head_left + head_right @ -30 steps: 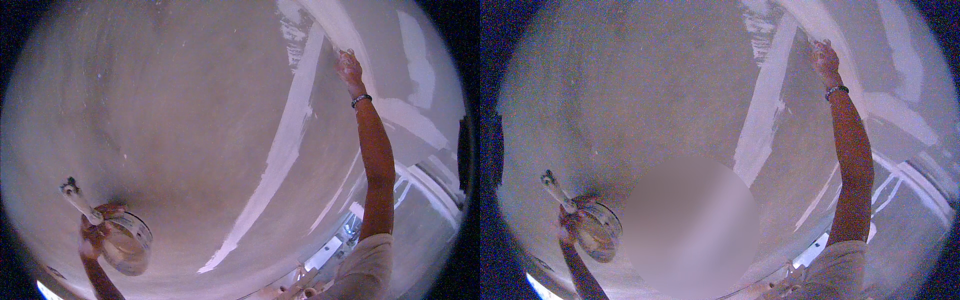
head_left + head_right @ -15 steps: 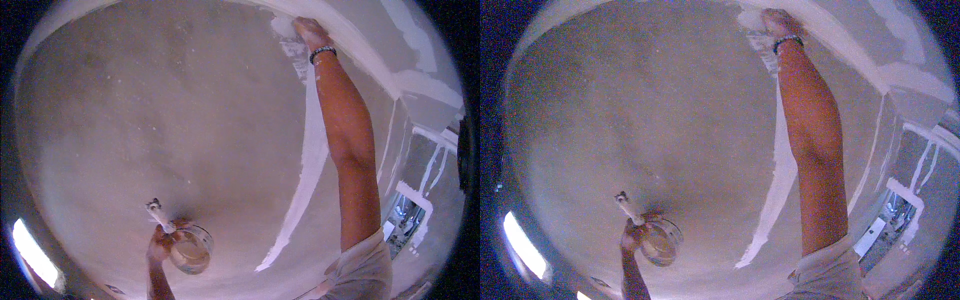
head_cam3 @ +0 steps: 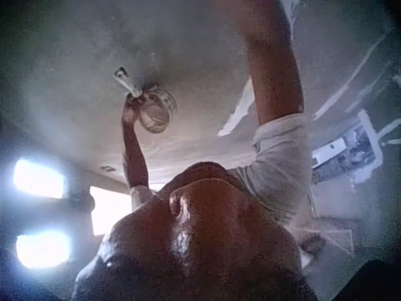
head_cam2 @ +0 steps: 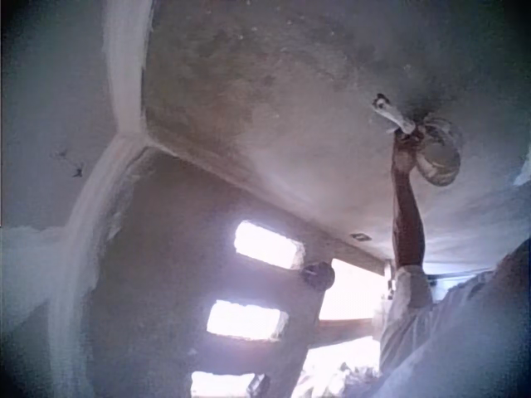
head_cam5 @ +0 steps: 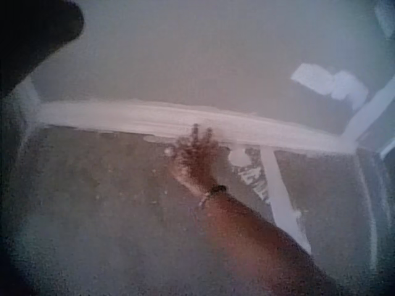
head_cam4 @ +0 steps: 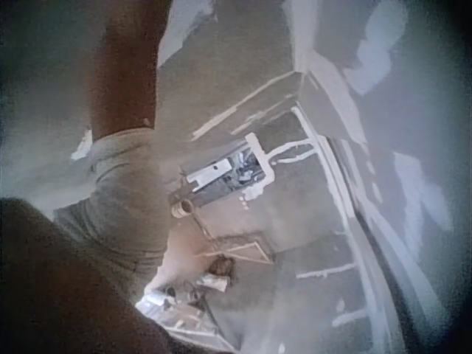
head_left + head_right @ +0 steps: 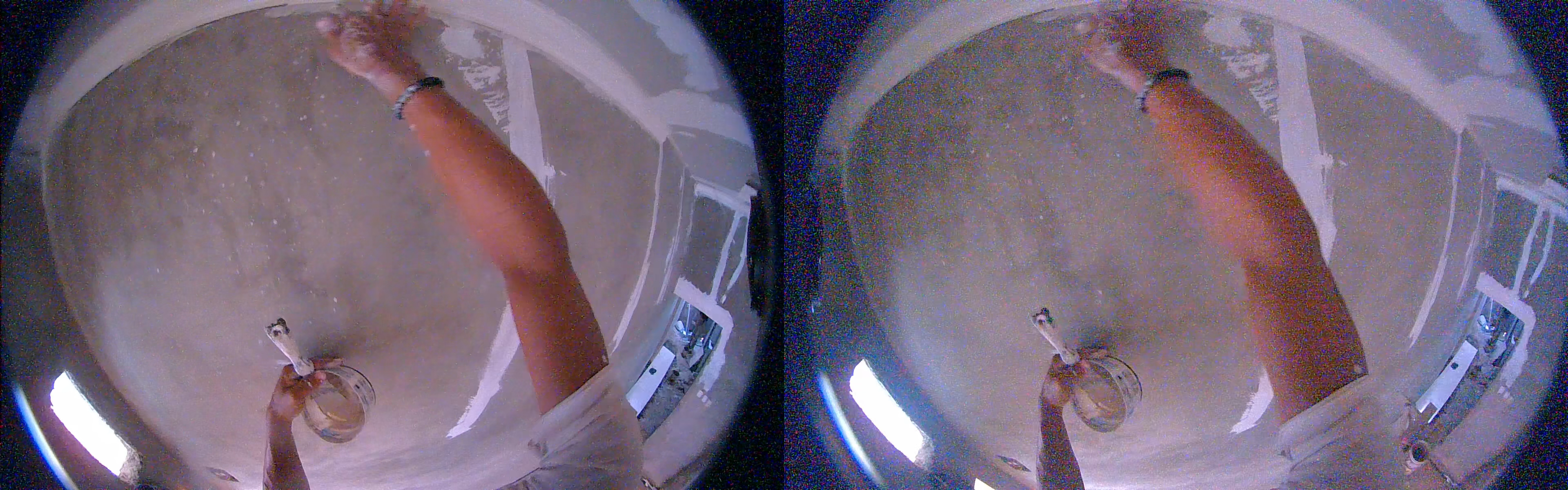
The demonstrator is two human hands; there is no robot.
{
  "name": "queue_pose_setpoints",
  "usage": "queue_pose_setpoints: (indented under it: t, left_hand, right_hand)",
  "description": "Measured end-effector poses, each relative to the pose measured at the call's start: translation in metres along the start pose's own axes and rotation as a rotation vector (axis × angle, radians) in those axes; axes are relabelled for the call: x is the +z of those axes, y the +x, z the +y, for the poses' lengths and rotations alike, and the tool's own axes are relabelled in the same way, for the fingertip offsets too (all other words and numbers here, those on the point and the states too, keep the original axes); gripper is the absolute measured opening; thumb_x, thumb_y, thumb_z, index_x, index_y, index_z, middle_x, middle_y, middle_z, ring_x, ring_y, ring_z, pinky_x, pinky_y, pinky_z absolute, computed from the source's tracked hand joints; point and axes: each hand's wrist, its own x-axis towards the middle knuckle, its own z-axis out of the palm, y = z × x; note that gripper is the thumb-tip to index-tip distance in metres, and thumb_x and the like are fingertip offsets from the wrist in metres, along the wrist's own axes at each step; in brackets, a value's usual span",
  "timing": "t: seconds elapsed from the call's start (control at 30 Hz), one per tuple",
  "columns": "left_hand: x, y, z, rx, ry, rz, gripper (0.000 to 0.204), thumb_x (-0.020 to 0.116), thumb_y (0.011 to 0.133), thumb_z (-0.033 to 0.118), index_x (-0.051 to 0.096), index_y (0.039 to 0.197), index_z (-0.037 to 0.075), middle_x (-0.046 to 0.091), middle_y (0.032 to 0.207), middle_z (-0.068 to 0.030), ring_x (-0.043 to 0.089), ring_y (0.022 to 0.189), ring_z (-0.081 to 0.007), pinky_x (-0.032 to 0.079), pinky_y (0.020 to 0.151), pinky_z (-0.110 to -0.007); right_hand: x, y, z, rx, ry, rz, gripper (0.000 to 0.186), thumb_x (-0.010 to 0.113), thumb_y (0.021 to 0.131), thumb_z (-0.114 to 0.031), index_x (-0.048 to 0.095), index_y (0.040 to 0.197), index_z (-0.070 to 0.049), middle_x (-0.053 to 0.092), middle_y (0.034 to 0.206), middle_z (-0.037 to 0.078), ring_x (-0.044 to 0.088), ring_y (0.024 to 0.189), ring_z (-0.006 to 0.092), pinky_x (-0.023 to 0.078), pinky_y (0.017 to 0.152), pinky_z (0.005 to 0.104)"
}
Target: The person applies plaster to the upper corner and ceiling edges of a room using a putty knife and a bucket of plaster mixture, smoothing it along the joints with their fingers and the tool.
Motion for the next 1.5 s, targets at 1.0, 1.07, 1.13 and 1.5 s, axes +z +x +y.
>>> queue_pose_setpoints:
  t: [1.0,1.07,1.13,1.5]
  left_hand:
    - [0.025,0.001,0.017,-0.019,0.457,0.100,0.032,0.058,0.090,0.022,0.059,0.116,0.004,0.063,0.105,-0.0023,0.057,0.092,-0.0113,0.046,0.082,-0.028]
    - [0.034,-0.002,0.019,-0.005,0.488,0.148,0.036,0.060,0.090,0.025,0.059,0.119,0.004,0.063,0.102,-0.0002,0.056,0.088,-0.0106,0.046,0.080,-0.028]
    - [0.040,-0.008,0.023,-0.076,0.460,0.177,0.038,0.059,0.090,0.029,0.059,0.119,0.004,0.064,0.098,-0.0019,0.056,0.086,-0.0109,0.046,0.079,-0.028]
    - [0.067,-0.045,0.052,-0.056,0.635,0.249,0.026,0.055,0.088,0.021,0.064,0.104,0.002,0.066,0.082,-0.0134,0.062,0.072,-0.0202,0.049,0.068,-0.037]
  right_hand:
    - [-0.075,-0.100,0.221,0.204,-0.625,-0.122,0.048,0.036,0.093,-0.046,0.045,0.131,-0.018,0.046,0.133,0.009,0.032,0.129,0.0288,0.022,0.109,0.0456]
    - [-0.083,-0.105,0.159,0.178,-0.392,-0.213,0.050,0.029,0.095,-0.045,0.040,0.135,-0.017,0.041,0.137,0.010,0.027,0.131,0.0309,0.020,0.110,0.0442]
    - [-0.098,-0.119,0.107,0.064,-0.092,-0.384,0.048,0.036,0.094,-0.044,0.045,0.131,-0.015,0.046,0.132,0.009,0.035,0.126,0.0275,0.025,0.107,0.0421]
    - [-0.239,-0.262,-0.114,-0.374,0.890,-1.547,0.031,0.055,0.088,-0.022,0.059,0.112,-0.003,0.059,0.070,0.009,0.051,0.058,0.0155,0.045,0.060,0.0315]
